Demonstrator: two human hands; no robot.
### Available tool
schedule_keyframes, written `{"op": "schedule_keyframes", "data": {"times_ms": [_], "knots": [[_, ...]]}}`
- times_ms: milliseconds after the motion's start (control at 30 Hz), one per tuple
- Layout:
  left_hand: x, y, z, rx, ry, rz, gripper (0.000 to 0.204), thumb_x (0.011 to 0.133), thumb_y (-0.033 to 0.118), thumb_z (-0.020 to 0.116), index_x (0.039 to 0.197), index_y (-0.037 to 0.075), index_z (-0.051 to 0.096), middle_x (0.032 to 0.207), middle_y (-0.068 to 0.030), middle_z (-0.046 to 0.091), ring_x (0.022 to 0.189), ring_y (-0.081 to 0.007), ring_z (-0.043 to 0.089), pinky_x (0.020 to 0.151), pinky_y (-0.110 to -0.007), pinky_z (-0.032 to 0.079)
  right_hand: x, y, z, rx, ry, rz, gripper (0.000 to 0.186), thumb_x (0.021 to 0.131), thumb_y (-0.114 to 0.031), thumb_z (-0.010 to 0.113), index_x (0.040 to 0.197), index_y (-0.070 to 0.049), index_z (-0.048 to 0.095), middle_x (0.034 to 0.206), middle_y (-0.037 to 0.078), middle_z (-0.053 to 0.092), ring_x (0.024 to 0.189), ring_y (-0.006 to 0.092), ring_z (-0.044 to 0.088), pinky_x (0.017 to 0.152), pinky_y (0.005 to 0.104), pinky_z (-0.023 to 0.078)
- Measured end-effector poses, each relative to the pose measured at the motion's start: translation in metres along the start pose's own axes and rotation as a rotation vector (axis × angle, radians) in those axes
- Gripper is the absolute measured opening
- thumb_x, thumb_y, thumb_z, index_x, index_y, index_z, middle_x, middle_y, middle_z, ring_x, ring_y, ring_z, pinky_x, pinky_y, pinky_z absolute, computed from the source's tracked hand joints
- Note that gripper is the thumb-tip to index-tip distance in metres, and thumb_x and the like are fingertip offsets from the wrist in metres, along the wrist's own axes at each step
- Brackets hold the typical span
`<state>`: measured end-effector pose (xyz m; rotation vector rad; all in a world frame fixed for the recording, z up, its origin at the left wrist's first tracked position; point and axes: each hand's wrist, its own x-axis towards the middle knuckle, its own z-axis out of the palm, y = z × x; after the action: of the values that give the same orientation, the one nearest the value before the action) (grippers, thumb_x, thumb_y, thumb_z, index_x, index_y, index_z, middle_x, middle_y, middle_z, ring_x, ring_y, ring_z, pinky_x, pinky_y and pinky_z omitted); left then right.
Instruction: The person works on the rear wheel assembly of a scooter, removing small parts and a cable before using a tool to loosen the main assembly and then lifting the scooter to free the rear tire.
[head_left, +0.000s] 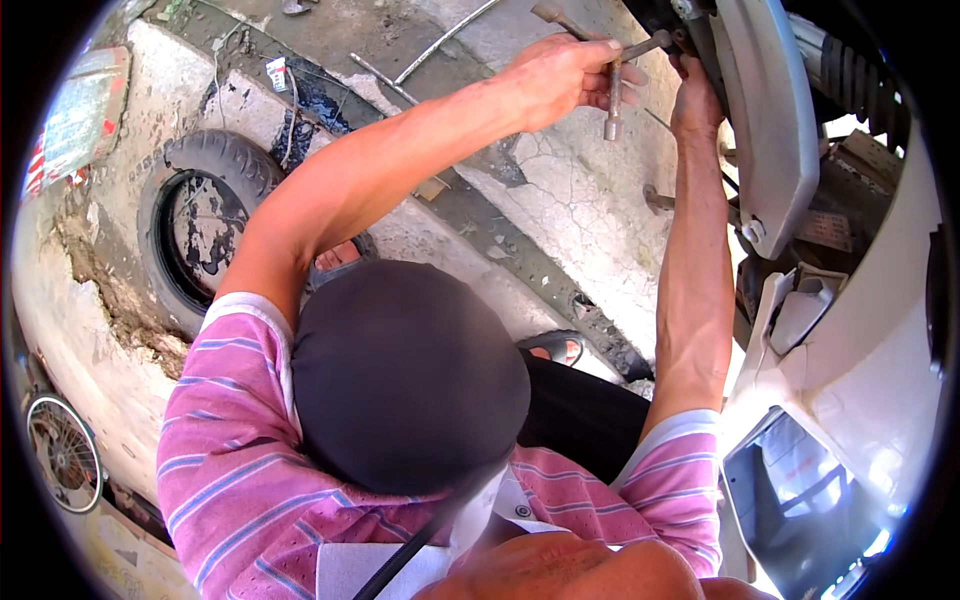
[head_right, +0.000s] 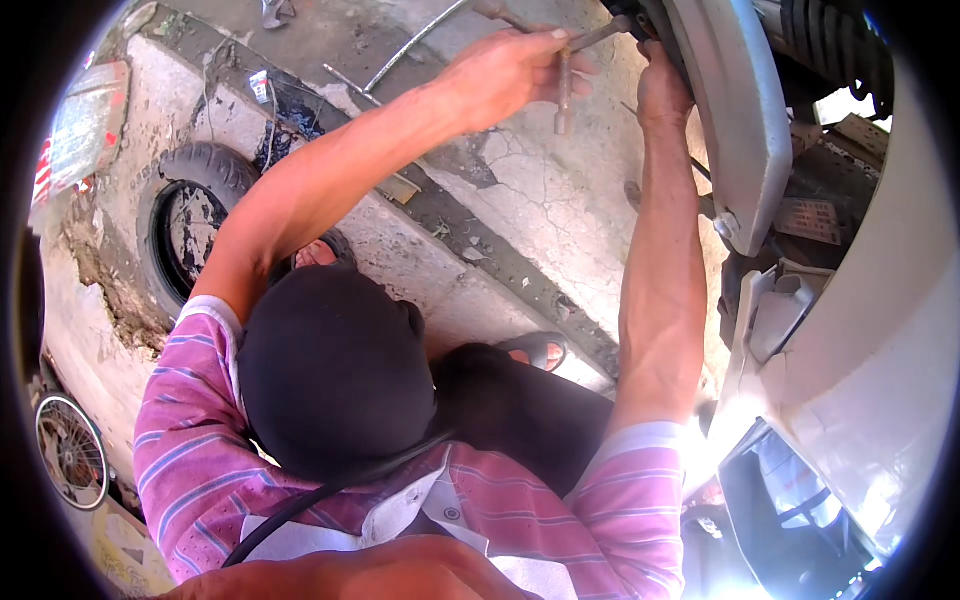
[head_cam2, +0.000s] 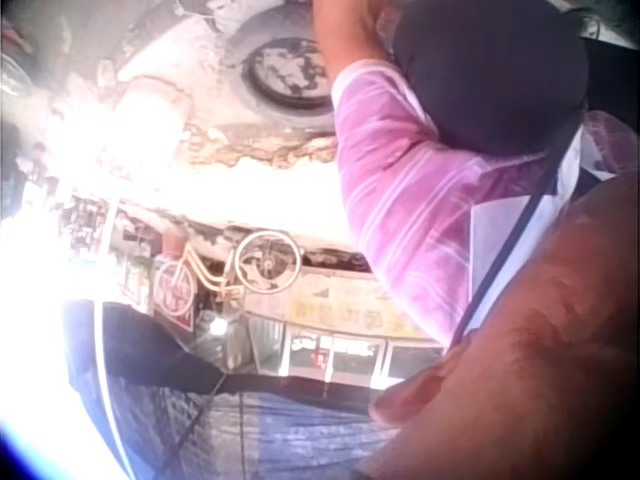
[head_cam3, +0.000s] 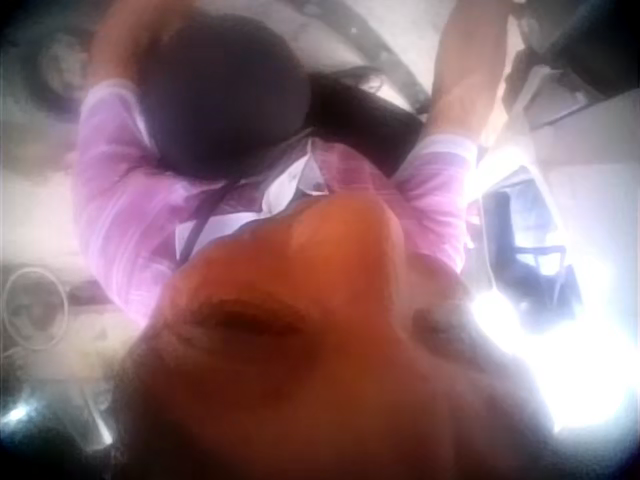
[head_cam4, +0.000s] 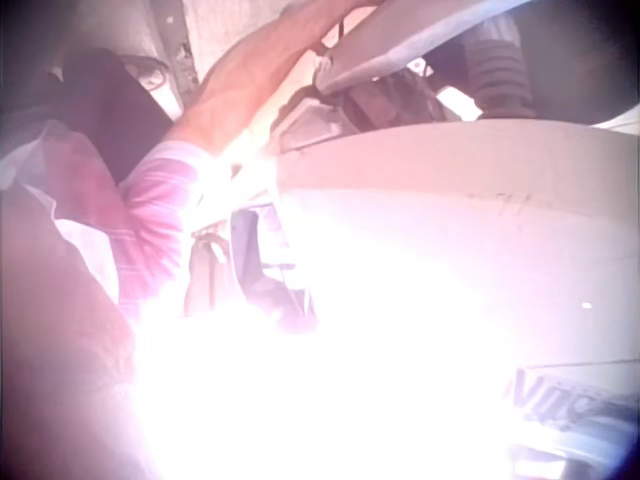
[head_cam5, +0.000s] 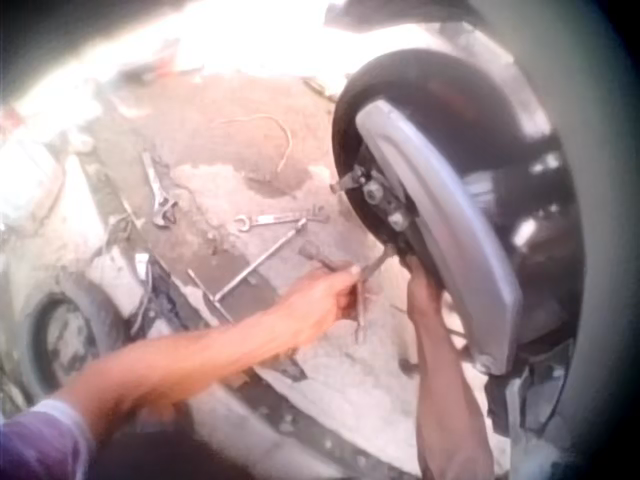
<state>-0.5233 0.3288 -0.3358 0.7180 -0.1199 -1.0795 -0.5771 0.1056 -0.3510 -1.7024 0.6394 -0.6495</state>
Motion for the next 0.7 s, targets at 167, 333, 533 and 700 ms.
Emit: {"op": "schedule_keyframes", "data": {"times_ms": [167,333,533,700], "knots": [[0.008,-0.002,0.001,-0.026,-0.021,0.007,0.032,0.105,0.026,0.055,0.118,-0.003,0.062,0.116,-0.0181,0.073,0.099,-0.0268,0.071,0.090,-0.041,0.055,0.002,0.003,0.006,0.031,0.001,-0.062,0.029,0.090,-0.007,0.062,0.115,0.002,0.072,0.114,0.012,0.073,0.099,0.0212,0.072,0.095,0.0343,0.053],[0.018,-0.002,0.008,-0.053,0.005,0.000,0.033,0.105,0.025,0.054,0.120,-0.004,0.061,0.116,-0.0188,0.072,0.101,-0.0275,0.070,0.091,-0.041,0.055,0.005,0.008,-0.002,-0.013,-0.009,-0.060,0.030,0.088,-0.009,0.064,0.115,0.003,0.073,0.111,0.012,0.074,0.097,0.0208,0.072,0.092,0.0355,0.054],[0.027,-0.003,0.016,-0.214,0.019,-0.046,0.034,0.106,0.024,0.053,0.122,-0.005,0.060,0.116,-0.0202,0.072,0.105,-0.0295,0.070,0.092,-0.043,0.055,0.005,0.009,-0.001,-0.013,-0.009,-0.059,0.031,0.085,-0.007,0.065,0.113,0.004,0.072,0.112,0.011,0.074,0.100,0.0214,0.072,0.088,0.0350,0.057],[0.027,-0.007,0.012,-0.041,0.010,0.000,0.034,0.106,0.026,0.052,0.123,-0.002,0.062,0.112,-0.0158,0.074,0.099,-0.0292,0.072,0.089,-0.043,0.056,-0.002,-0.001,0.008,0.063,-0.004,-0.014,0.031,0.083,-0.003,0.065,0.112,0.005,0.072,0.113,0.011,0.073,0.103,0.0209,0.070,0.088,0.0345,0.057]]}}
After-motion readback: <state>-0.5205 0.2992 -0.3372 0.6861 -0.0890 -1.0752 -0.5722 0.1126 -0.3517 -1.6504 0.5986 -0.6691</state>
